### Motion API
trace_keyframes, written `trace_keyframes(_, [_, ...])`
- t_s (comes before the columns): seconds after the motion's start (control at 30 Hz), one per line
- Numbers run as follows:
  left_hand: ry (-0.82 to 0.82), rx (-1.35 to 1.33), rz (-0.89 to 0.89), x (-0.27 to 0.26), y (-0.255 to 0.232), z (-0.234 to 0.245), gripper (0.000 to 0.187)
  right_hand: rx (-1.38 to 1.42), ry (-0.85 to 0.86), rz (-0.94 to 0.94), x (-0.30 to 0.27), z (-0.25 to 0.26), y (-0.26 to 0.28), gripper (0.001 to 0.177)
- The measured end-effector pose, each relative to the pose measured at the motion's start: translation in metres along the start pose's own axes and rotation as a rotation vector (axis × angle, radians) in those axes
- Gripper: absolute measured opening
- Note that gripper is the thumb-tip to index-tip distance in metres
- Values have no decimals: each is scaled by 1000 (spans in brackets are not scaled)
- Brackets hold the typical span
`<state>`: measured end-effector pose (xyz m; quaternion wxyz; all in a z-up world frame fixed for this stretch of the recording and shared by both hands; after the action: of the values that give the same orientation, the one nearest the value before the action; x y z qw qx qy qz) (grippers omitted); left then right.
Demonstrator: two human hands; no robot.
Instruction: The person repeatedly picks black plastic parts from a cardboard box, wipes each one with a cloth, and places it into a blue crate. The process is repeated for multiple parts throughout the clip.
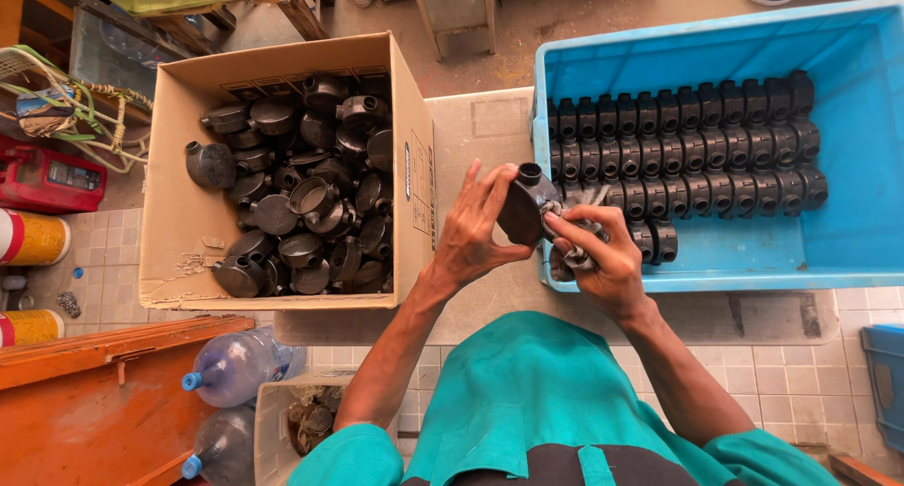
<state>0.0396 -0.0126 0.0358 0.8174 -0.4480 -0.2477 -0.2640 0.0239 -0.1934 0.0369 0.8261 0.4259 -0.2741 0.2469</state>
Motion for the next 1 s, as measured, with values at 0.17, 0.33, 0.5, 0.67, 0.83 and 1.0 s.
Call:
trace_keyframes(0.17, [20,-33,28,-8,8,-8,93,110,-18,-187,26,5,-18,18])
trace_keyframes(0.33, [-50,-110,103,-8,13,-4,97,259,16,-164,44,-1,5,20])
trace_keyframes(0.5, [-113,-98,130,-11,20,7,102,109,176,147,22,-9,11,46])
trace_keyframes(0.67, [-77,-16,66,-10,17,1,96,-88,206,351,21,-1,5,56])
trace_keyframes(0.83, [-115,74,-24,-1,4,0,89,-108,94,312,17,-12,3,37])
trace_keyframes(1.0, [-159,262,-157,9,-5,2,82,64,-108,-194,23,-17,-11,23])
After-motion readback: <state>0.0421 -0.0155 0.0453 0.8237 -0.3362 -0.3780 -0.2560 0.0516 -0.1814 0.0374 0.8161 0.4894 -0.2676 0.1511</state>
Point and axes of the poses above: each hand's wrist, its own x-axis towards the middle knuckle, its own z-axis out of the back of the hand, y = z × x, the point moved 5 cm from there along x, towards the middle knuckle, and after that the axes turned 10 degrees about -x, right-handed, at the moved point
